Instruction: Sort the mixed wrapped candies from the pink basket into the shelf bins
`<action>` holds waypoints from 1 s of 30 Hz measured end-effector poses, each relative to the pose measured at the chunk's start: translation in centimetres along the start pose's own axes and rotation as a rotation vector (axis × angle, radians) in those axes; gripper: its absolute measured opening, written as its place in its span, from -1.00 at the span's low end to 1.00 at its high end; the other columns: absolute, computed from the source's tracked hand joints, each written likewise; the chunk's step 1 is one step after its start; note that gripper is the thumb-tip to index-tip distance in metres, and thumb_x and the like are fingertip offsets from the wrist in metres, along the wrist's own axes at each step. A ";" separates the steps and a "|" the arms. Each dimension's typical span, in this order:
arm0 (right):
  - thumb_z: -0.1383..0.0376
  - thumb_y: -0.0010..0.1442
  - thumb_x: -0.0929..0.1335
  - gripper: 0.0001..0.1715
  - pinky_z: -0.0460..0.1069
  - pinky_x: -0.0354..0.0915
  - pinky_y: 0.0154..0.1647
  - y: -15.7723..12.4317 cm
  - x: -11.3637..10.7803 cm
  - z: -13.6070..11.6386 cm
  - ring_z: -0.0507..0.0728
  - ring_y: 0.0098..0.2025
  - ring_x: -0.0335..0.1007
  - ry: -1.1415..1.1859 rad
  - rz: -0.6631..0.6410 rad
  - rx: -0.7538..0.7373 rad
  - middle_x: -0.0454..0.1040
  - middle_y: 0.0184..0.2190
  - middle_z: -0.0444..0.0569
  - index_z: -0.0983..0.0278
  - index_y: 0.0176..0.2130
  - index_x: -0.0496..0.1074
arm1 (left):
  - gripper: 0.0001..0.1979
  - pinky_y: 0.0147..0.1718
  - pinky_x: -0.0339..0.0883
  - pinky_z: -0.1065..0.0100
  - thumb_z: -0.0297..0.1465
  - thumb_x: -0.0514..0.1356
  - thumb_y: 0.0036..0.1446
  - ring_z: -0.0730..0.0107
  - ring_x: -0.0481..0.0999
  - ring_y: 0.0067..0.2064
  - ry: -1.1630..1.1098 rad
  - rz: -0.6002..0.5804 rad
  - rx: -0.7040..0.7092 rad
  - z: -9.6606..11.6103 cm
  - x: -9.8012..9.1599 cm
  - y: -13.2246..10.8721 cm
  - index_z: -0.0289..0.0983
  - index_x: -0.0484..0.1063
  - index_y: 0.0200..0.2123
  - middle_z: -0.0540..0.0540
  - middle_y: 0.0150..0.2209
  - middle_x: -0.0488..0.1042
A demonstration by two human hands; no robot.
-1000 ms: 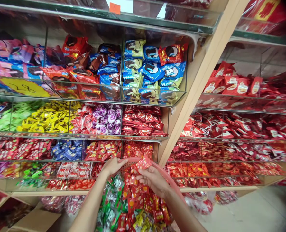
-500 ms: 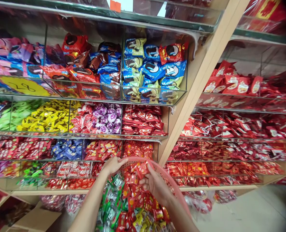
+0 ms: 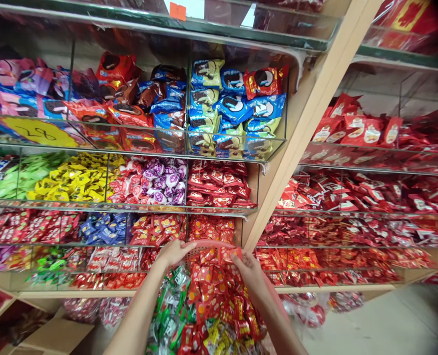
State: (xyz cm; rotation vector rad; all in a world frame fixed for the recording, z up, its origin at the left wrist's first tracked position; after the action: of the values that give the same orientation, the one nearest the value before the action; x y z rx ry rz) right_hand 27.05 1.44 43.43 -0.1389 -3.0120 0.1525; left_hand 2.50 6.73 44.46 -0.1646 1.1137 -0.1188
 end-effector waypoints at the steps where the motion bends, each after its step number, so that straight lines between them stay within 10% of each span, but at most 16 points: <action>1: -0.03 -0.17 0.46 -0.52 -0.06 0.21 -0.50 -0.1 0.2 0.0 0.04 -0.53 0.28 0.001 -0.023 -0.008 0.39 -0.55 -0.16 0.24 -0.41 0.31 | -0.31 -0.51 0.06 0.41 0.28 -0.17 -0.11 0.27 0.41 -0.48 -0.002 0.001 -0.001 0.0 0.0 0.0 -0.21 0.33 -0.60 -0.04 -0.60 0.39; 15: 0.00 -0.23 0.49 -0.15 0.00 0.32 -0.51 1.8 -3.6 0.1 0.16 -0.51 0.45 0.038 0.089 -0.043 0.41 -0.56 -0.21 0.20 -0.01 0.17 | -0.31 -0.53 0.01 0.41 0.30 -0.19 -0.12 0.30 0.39 -0.49 0.008 0.007 0.004 -0.1 0.1 0.1 -0.21 0.26 -0.62 -0.03 -0.60 0.37; 30: -0.06 -0.33 0.48 -0.38 -0.01 0.25 -0.58 1.6 -3.8 1.4 0.15 -0.58 0.40 -0.063 0.091 0.033 0.38 -0.66 -0.16 0.26 -0.33 0.40 | -0.33 -0.52 0.03 0.41 0.29 -0.17 -0.12 0.33 0.34 -0.56 -0.041 0.006 0.001 -0.1 0.2 0.0 -0.20 0.23 -0.67 0.00 -0.68 0.29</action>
State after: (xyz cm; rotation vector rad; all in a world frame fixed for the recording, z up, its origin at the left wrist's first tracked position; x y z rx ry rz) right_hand 30.75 2.54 41.45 -0.2731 -3.0655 0.2191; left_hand 2.45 6.71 44.25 -0.1621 1.0736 -0.1098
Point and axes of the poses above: each hand's wrist, its own y-axis towards the middle knuckle, its own x-axis out of the palm, z = x × y, the point moved 3 cm from there along y, towards the middle knuckle
